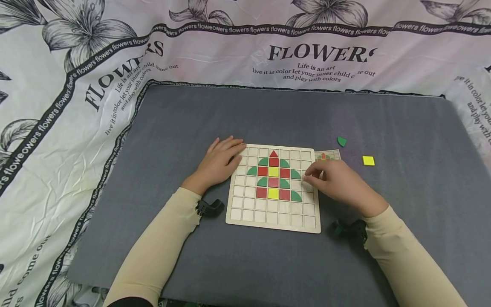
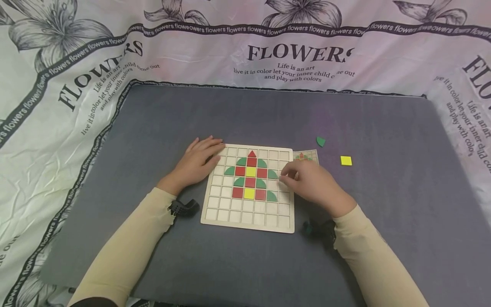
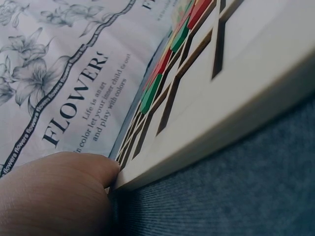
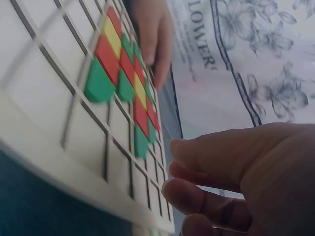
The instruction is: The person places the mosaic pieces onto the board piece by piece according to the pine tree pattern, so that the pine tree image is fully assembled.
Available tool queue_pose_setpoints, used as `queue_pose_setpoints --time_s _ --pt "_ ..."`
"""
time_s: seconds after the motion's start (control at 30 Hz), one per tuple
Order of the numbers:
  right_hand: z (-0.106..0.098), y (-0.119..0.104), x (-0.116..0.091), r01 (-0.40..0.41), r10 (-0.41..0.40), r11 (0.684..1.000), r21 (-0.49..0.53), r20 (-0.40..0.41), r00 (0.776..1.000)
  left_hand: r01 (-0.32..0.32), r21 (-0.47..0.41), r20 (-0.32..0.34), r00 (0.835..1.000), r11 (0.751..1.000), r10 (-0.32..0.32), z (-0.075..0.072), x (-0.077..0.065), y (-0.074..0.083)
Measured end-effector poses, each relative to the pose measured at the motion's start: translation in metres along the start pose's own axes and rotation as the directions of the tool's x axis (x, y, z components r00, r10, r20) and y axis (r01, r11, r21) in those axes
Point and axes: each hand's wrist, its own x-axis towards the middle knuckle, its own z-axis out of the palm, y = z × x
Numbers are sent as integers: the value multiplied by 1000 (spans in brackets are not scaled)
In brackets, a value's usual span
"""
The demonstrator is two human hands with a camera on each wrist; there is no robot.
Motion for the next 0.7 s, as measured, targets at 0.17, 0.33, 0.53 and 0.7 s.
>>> queue_pose_setpoints --time_s 0.17,0.33,0.53,0.7 --pt "-14 12 4 -51 52 999 19 -63 997 -7 0 -1 1000 1000 7 0 1 0" --pt "-28 24 9 -119 123 992 43 -131 984 -5 1 2 1000 1000 5 0 0 0" --pt "-42 43 16 -213 207 977 -2 -223 952 -4 3 7 1000 1000 4 -1 -1 0" --pt "-48 61 23 -272 254 961 -39 -252 934 -3 -2 6 1000 1000 3 -1 -1 1"
